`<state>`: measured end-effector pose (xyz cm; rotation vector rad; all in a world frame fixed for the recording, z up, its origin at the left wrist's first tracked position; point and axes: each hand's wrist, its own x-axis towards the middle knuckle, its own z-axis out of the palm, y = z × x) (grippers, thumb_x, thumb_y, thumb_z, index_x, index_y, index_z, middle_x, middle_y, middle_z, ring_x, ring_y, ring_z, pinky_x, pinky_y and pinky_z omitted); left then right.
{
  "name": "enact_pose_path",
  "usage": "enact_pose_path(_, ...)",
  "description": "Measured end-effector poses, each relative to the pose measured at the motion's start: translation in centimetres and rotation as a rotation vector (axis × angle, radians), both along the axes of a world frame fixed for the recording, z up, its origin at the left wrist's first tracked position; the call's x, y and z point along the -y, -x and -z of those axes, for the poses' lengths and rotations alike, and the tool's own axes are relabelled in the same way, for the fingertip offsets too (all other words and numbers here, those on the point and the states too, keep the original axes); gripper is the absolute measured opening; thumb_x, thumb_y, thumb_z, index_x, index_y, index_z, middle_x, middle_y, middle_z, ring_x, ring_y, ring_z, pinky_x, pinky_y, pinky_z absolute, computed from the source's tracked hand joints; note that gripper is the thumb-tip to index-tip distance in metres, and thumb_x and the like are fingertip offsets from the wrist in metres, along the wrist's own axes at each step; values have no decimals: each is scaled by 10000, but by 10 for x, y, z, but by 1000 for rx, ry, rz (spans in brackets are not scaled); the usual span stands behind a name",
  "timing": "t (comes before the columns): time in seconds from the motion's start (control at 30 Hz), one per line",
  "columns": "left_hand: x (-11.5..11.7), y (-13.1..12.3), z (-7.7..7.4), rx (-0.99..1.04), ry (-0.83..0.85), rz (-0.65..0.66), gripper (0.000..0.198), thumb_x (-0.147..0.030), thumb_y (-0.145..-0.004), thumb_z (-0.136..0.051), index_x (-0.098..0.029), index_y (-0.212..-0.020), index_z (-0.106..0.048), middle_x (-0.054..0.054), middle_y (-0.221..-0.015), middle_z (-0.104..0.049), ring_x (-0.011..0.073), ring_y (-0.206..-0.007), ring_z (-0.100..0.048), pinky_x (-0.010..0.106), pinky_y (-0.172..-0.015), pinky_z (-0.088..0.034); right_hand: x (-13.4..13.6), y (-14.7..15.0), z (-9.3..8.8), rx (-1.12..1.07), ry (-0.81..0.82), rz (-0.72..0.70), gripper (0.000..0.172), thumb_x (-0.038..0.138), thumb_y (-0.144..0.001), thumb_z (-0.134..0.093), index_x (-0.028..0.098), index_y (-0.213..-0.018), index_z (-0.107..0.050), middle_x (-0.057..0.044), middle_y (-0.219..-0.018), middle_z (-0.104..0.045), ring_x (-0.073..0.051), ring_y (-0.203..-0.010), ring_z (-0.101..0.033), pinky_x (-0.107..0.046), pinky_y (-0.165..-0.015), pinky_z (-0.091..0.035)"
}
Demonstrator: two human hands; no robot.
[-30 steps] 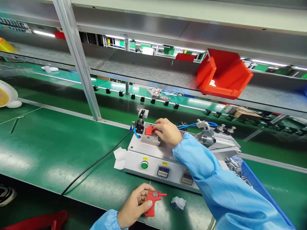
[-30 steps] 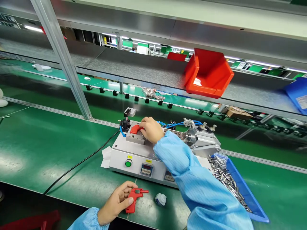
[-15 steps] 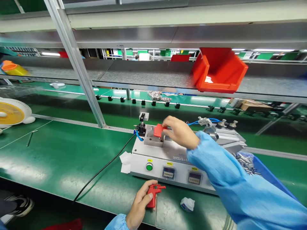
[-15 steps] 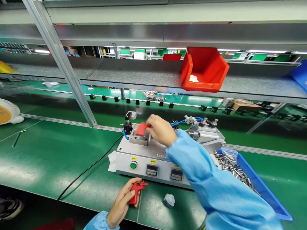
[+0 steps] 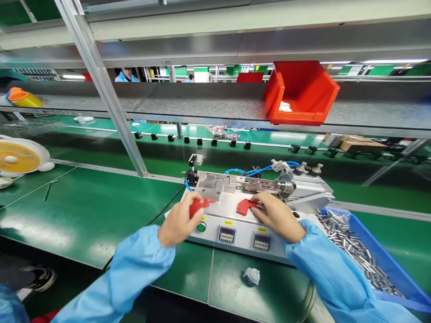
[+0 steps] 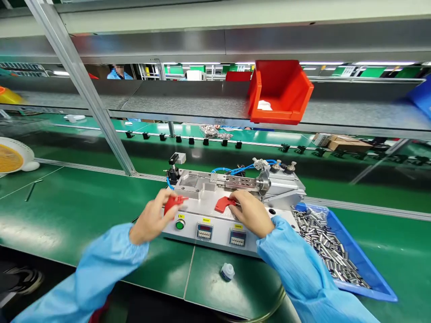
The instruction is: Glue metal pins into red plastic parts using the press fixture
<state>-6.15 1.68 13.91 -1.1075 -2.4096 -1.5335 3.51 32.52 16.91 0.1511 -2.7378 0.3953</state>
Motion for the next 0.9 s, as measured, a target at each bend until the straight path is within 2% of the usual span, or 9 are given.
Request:
enact_pose_path(0.07,-18,29,-31,-256,107,-37,182,-282,-981,-543,-217,-1151,-557,86,-1125,-693,255,-982,-700,387,-882,-559,0,0,1,-12,15,-5,141,289,-947,-532,230,-1023,-635,-98,-1025,-720,-278,-960,-688,-397,-854,-573)
enact_pose_path(0.13,-39,54,-50,-451,329,-89,150,-235,-966,-557,-192,-1106,-591,121,-1169,-655,285,-1062,-664,406,-909,-552,0,0,2,-22,33,-9,144,299,-941,-527,228,-1016,-628,-97,-1017,-718,-278,-951,-685,-393,-840,-572)
enact_pose_path(0.2,-58,70,-59,-557,549,-145,103,-204,-947,-594,-171,-1038,-628,135,-1112,-646,306,-1052,-650,411,-874,-550,0,-1,3,-31,57,-16,146,297,-936,-524,224,-1016,-623,-95,-1013,-716,-274,-943,-684,-393,-840,-571)
enact_pose_path(0.27,-71,77,-60,-597,661,-169,45,-182,-934,-623,-160,-962,-652,135,-1022,-652,315,-1010,-652,407,-837,-542,1,-2,3,-41,84,-20,144,284,-935,-528,221,-1022,-623,-94,-1017,-715,-272,-949,-684,-393,-855,-568)
enact_pose_path(0.37,-78,76,-57,-620,672,-157,41,-175,-937,-641,-155,-905,-656,135,-964,-654,319,-976,-653,408,-820,-527,2,-5,5,-53,111,-7,134,259,-934,-542,218,-1027,-628,-95,-1022,-716,-274,-967,-683,-400,-878,-562)
enact_pose_path(0.5,-67,66,-44,-644,635,-163,109,-236,-1000,-592,-164,-955,-660,133,-1003,-663,309,-974,-643,406,-805,-514,3,-6,8,-53,123,8,130,242,-928,-551,205,-1022,-633,-103,-1015,-716,-279,-975,-681,-413,-889,-566)
enact_pose_path(0.63,-51,59,-25,-592,366,-175,152,-245,-1035,-537,-184,-985,-667,97,-1019,-715,262,-963,-646,384,-835,-515,-1,-6,10,-27,156,-12,197,300,-954,-546,202,-1101,-633,-119,-1088,-721,-293,-1029,-697,-433,-928,-579)
enact_pose_path(0.77,-30,54,-15,-516,164,-102,154,-270,-1039,-543,-196,-984,-666,72,-1021,-750,244,-961,-655,379,-863,-523,-7,-17,4,-49,151,-30,329,402,-996,-541,209,-1253,-609,-133,-1227,-704,-306,-1096,-699,-449,-962,-581)
enact_pose_path(0.9,-1,25,8,-573,22,-137,166,-261,-1063,-515,-194,-1024,-662,67,-942,-736,227,-880,-646,361,-806,-521,-9,-56,2,-186,69,56,258,451,-1047,-506,246,-1105,-652,-106,-1107,-713,-296,-1018,-702,-425,-895,-575)
